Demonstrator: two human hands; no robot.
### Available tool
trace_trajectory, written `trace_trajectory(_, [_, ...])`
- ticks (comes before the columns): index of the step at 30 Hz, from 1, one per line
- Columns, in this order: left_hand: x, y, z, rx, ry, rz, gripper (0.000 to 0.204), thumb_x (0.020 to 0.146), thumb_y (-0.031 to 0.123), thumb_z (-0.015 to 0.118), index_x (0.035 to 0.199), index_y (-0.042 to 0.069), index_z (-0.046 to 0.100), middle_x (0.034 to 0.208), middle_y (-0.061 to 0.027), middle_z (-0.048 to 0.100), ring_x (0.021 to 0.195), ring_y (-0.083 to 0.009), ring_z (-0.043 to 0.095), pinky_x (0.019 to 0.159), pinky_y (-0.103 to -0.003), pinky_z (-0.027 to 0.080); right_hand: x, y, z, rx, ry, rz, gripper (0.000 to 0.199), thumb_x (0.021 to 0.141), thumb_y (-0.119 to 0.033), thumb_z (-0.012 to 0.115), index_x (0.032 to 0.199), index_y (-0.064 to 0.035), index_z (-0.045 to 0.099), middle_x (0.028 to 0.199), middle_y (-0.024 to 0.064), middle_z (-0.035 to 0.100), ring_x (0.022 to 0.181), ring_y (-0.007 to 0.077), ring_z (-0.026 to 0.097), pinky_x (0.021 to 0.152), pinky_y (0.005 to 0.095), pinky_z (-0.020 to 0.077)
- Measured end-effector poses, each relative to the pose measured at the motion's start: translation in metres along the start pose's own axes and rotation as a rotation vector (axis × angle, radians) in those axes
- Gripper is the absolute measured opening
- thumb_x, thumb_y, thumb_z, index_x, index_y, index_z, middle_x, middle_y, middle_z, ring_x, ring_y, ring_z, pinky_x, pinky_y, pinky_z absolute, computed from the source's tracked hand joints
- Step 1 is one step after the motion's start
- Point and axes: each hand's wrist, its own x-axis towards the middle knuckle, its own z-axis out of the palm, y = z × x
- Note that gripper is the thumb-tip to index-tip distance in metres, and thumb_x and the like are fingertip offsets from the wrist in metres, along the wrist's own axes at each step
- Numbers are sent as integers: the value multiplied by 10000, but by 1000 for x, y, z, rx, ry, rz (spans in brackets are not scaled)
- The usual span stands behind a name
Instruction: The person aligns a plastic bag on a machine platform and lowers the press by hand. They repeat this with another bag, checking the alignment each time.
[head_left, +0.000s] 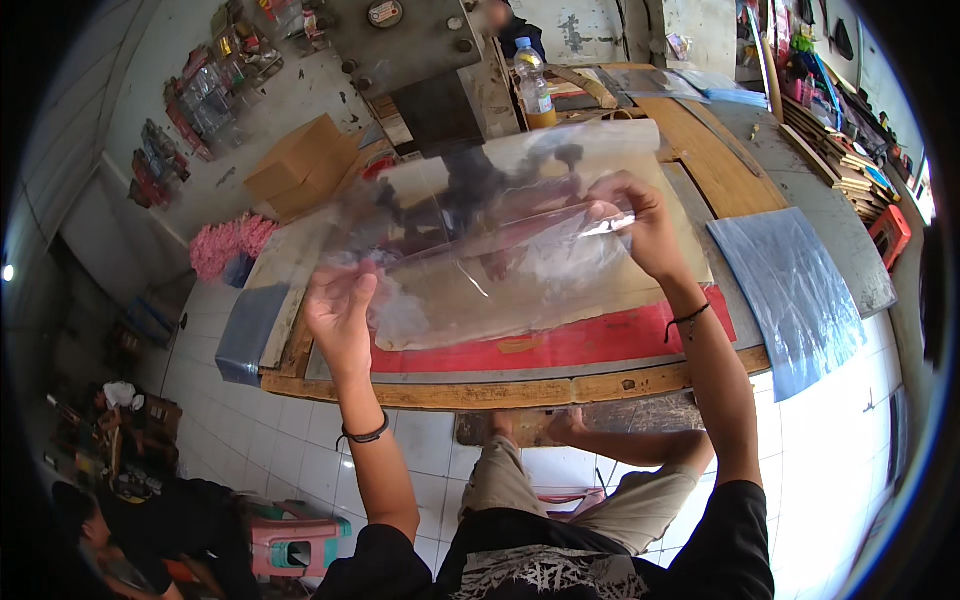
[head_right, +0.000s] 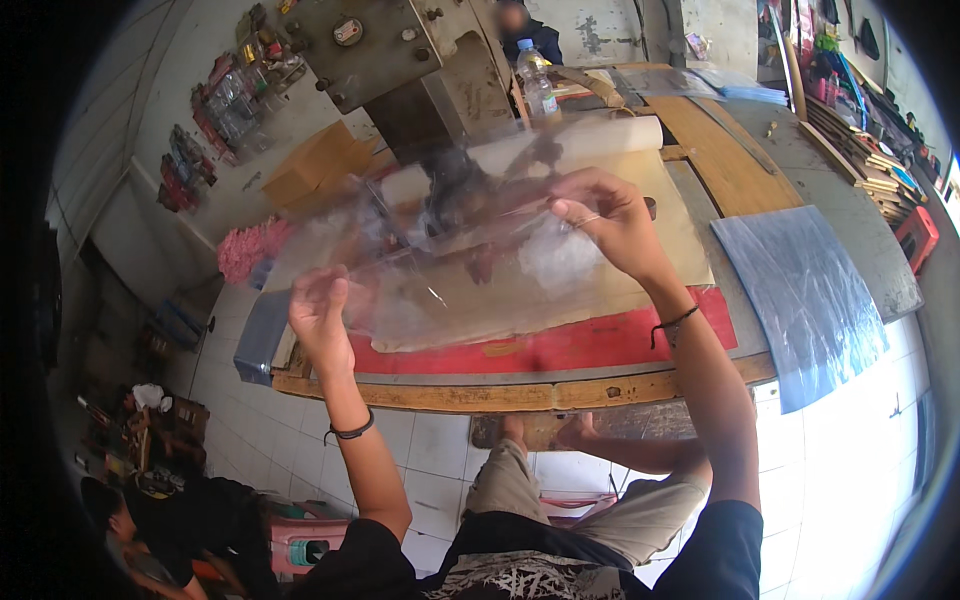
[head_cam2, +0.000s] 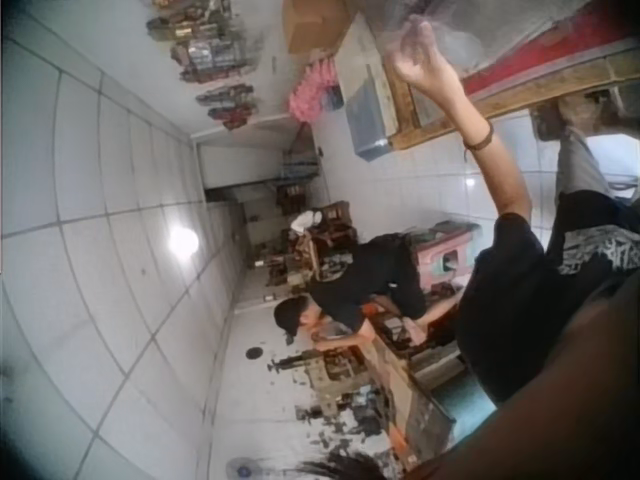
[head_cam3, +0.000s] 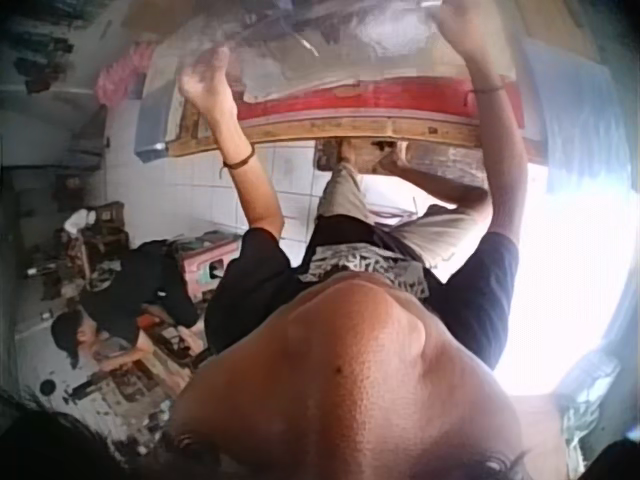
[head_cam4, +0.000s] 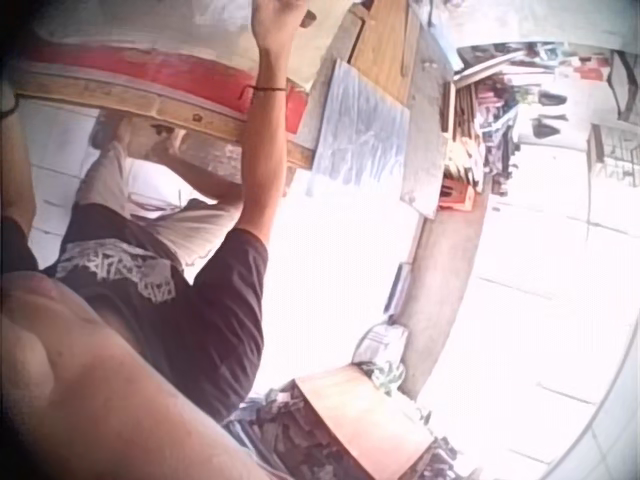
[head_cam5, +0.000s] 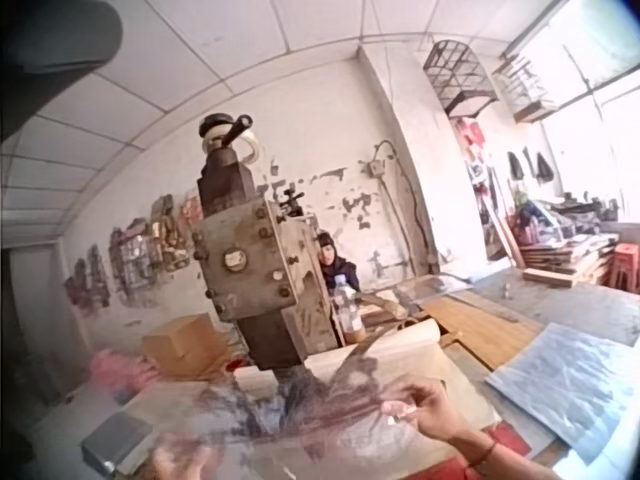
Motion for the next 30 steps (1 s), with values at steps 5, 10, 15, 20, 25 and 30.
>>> trace_trajectory(5, [-4, -9, -6, 51, -59, -118, 178, 887, 69, 702, 1029, -13, 630, 971, -72, 681, 844, -126, 639, 732, -259, 527, 0, -1, 0, -69, -45, 83, 271, 933, -237, 670, 1055, 4, 647, 959, 14, 663, 860, 90, 605, 776, 252, 500])
trace_trajectory(10, [-31, -23, -5, 71, -19, -215, 221, 898, 143, 701, 1053, -1, 637, 1032, -52, 675, 941, -110, 618, 812, -248, 497, -3, -5, 2, 102, -50, 242, 312, 944, -267, 647, 1038, 30, 642, 887, 72, 675, 750, 157, 667, 578, 284, 582])
trace_trajectory(15, [-68, -34, -24, 33, -287, -469, 239, 903, 150, 699, 1085, 4, 643, 1066, -45, 672, 996, -105, 611, 848, -237, 483, -3, -12, 3, 112, -19, 212, 330, 949, -283, 636, 1022, 39, 635, 837, 74, 668, 722, 158, 666, 544, 289, 588])
trace_trajectory(20, [-82, -19, -13, -38, -317, -487, 192, 918, 155, 679, 1022, 1, 632, 976, -62, 677, 895, -145, 657, 816, -255, 509, 2, 0, -7, -80, 122, 192, 279, 956, -280, 631, 975, -3, 651, 766, 6, 622, 602, 62, 531, 482, 221, 410])
trace_trajectory(25, [-95, -8, -10, -406, -178, -648, 154, 950, 171, 619, 1002, 26, 612, 934, -39, 659, 879, -127, 649, 783, -232, 516, 5, -3, -11, -109, 185, 27, 297, 950, -303, 631, 1039, -21, 663, 725, -43, 580, 561, 42, 478, 483, 219, 365])
trace_trajectory(30, [-158, 12, -10, -369, -88, -855, 311, 944, 126, 597, 1231, 15, 559, 1110, -56, 635, 1015, -110, 598, 849, -243, 487, -49, -41, 4, -395, 290, 352, 286, 905, -285, 676, 1044, -36, 650, 703, -18, 592, 529, 54, 505, 428, 232, 378])
